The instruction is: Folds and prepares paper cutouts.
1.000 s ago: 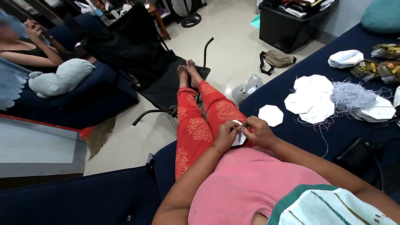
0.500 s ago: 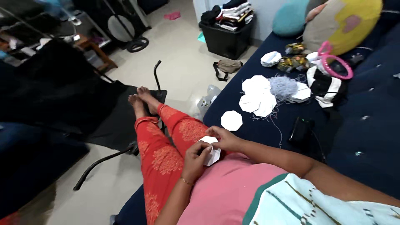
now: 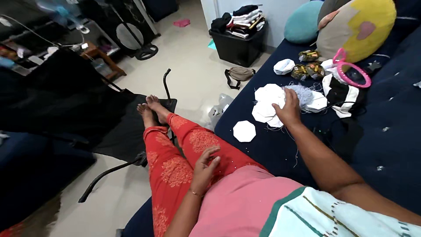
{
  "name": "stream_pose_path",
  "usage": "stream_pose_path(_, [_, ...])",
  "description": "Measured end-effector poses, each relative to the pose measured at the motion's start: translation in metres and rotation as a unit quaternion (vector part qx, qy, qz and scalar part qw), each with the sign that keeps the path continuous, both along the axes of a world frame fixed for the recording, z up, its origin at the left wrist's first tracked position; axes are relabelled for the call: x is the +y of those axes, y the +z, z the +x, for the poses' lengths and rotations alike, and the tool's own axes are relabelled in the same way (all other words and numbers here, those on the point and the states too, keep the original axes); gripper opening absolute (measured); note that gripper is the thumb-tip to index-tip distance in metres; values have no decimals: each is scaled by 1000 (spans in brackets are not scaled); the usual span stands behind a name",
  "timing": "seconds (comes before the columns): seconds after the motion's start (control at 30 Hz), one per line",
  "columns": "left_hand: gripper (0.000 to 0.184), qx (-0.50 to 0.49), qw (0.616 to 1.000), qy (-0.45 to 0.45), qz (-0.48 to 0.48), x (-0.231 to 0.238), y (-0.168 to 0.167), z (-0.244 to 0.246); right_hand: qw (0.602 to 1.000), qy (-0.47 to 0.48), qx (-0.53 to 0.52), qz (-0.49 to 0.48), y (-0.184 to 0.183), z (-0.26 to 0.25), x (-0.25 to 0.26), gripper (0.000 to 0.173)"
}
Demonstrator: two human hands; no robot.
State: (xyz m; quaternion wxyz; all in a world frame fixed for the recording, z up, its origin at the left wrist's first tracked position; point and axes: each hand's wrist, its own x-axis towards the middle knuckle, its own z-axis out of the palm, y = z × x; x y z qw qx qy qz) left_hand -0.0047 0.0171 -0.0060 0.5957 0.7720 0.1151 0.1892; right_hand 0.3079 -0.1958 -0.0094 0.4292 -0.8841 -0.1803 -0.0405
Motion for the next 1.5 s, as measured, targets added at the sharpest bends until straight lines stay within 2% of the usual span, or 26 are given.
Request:
stream_pose_path(0.07, [29, 47, 999, 2, -16, -1, 0, 1, 999, 43, 0, -14, -5, -14, 4, 69])
stream_pose_path(0.13, [28, 74, 997, -8, -20, 0, -2, 1, 984, 163, 40, -67, -16, -33, 19, 70])
stream_pose_path(0.2, [27, 88, 996, -20, -17, 3, -5, 1, 953, 260, 67, -143, -27, -51, 42, 84])
stream_pose_path(0.27, [26, 100, 995, -18, -22, 3, -5, 0, 926, 298, 88, -214, -31, -68, 60, 96])
stream_pose_path(0.37, [26, 108, 993, -10, -38, 3, -3, -1, 912, 301, 85, -265, -36, -75, 71, 93])
stream_pose_path(0.57, [27, 120, 991, -1, -52, 3, 0, -1, 917, 291, 96, -257, -28, -72, 64, 91])
stream_pose_path(0.7, [27, 129, 990, 7, -58, 4, 1, -1, 932, 280, 71, -220, -21, -71, 57, 69])
stream_pose_path(0.73, [27, 132, 990, 9, -56, 4, 1, 0, 932, 283, 65, -217, -21, -70, 56, 69])
stream_pose_path(0.83, [27, 143, 988, 11, -60, 4, 2, 0, 921, 311, 73, -223, -26, -74, 58, 91])
stream_pose_path(0.9, [27, 143, 988, 10, -60, 4, 0, 1, 908, 339, 62, -237, -28, -83, 60, 95])
stream_pose_path(1.1, [27, 150, 987, 7, -49, 6, -3, 2, 879, 358, 52, -310, -26, -98, 61, 73])
stream_pose_path(1.3, [26, 132, 990, 16, -56, 7, -8, 1, 921, 315, 84, -215, -19, -76, 54, 72])
stream_pose_path(1.5, [25, 129, 989, 32, -65, 7, -9, 1, 930, 306, 84, -184, -6, -70, 54, 66])
